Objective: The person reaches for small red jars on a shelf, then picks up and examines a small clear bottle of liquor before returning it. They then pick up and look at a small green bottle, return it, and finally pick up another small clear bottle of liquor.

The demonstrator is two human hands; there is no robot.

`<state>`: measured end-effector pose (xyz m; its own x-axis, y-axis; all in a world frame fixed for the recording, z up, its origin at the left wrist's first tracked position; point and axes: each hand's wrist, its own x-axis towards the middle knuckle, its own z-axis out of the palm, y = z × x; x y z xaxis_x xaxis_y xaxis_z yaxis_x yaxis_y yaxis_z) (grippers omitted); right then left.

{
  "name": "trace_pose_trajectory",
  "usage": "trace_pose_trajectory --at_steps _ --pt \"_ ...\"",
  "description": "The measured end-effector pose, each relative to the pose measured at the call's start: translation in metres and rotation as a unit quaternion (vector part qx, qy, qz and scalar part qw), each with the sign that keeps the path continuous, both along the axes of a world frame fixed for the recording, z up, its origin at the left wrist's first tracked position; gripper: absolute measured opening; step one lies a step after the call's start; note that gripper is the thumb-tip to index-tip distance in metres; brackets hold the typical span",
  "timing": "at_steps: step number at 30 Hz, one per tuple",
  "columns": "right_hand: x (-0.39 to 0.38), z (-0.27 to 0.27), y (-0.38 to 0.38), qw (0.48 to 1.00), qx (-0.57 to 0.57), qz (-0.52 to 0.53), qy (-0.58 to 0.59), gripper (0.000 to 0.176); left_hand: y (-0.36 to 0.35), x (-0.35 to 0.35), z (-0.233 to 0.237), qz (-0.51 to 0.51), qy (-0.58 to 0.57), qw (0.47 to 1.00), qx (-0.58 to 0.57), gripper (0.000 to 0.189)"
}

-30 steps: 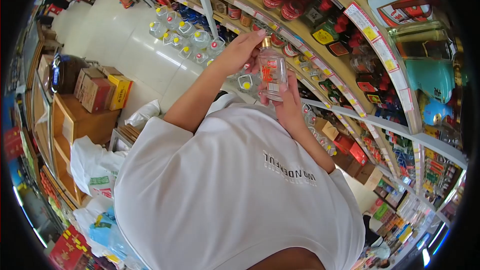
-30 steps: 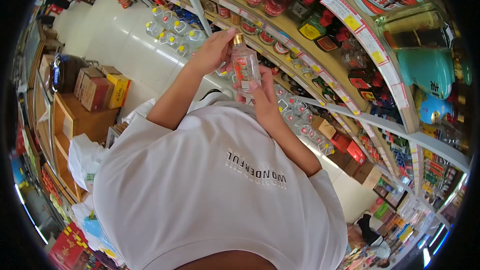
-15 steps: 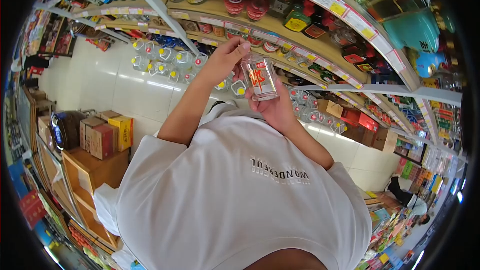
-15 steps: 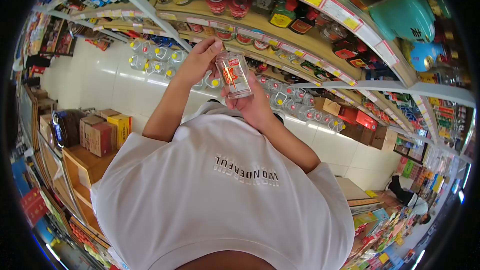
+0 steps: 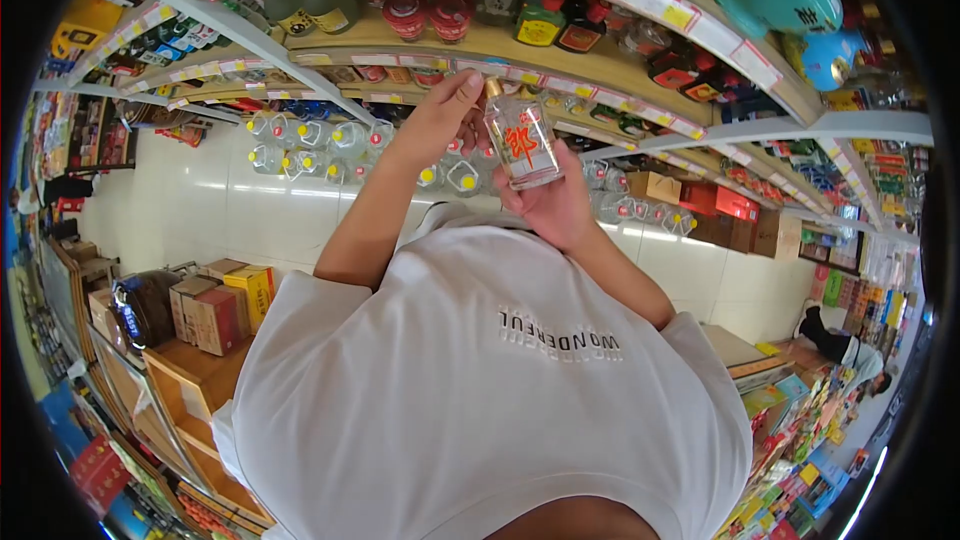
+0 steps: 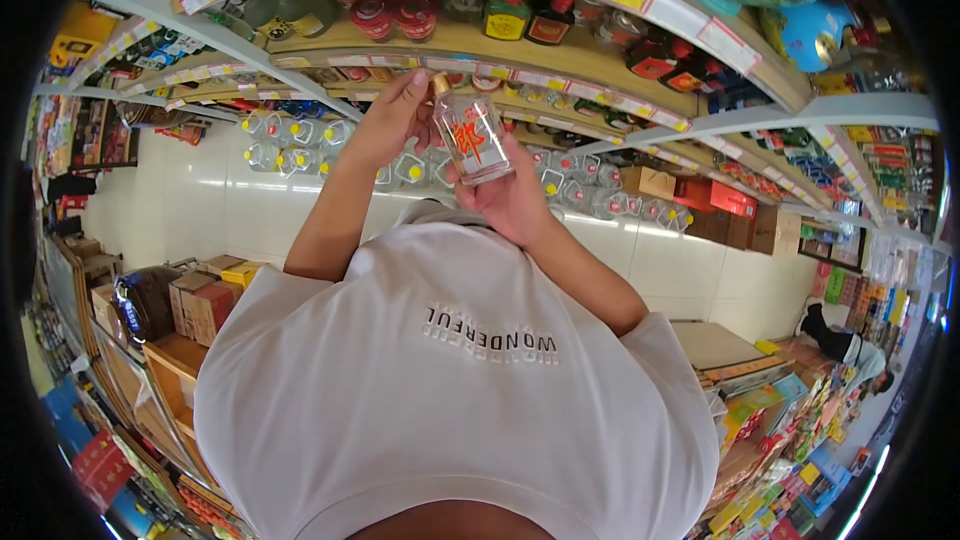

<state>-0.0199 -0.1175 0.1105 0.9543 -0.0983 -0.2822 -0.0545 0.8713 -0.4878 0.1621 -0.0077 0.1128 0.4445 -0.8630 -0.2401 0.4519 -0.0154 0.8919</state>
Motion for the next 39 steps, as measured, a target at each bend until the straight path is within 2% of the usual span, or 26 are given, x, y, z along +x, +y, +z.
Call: trace_pose_trajectory --at_steps 3,9,15,24,26,33,35,39 --pt "-0.006 0.001 -0.002 1.0 -0.004 -0.012 0.002 0.057 -0.006 -0.005 0.012 -0.02 -0.007 1.0 -0.005 0.028" --pt "-0.011 0.006 0.002 0.999 -0.022 -0.028 0.015 0.057 -0.011 -0.006 -0.006 -0.006 0.092 0.994 -0.065 0.024" --pt "-0.017 0.006 0.015 0.999 -0.026 -0.031 0.015 0.06 0.005 -0.009 -0.009 -0.024 0.093 0.991 -0.095 0.021" --pt "-0.02 -0.001 0.035 0.999 -0.03 -0.009 0.012 0.063 0.028 -0.017 -0.024 0.008 0.114 0.986 -0.121 0.021" --pt "-0.023 -0.008 0.033 0.999 -0.038 0.019 -0.018 0.064 0.034 -0.017 -0.024 -0.002 0.111 0.986 -0.125 0.023" --pt "-0.022 -0.006 0.039 1.0 -0.023 0.01 -0.016 0.063 0.039 -0.018 -0.015 0.005 0.107 0.988 -0.108 0.033" --pt "-0.021 0.002 0.042 0.999 -0.024 -0.025 0.016 0.063 0.039 -0.016 -0.017 -0.016 0.108 0.989 -0.104 0.037" --pt "-0.02 -0.01 0.034 1.0 -0.018 0.003 -0.019 0.064 0.036 -0.019 -0.011 -0.057 0.102 0.987 -0.112 0.049"
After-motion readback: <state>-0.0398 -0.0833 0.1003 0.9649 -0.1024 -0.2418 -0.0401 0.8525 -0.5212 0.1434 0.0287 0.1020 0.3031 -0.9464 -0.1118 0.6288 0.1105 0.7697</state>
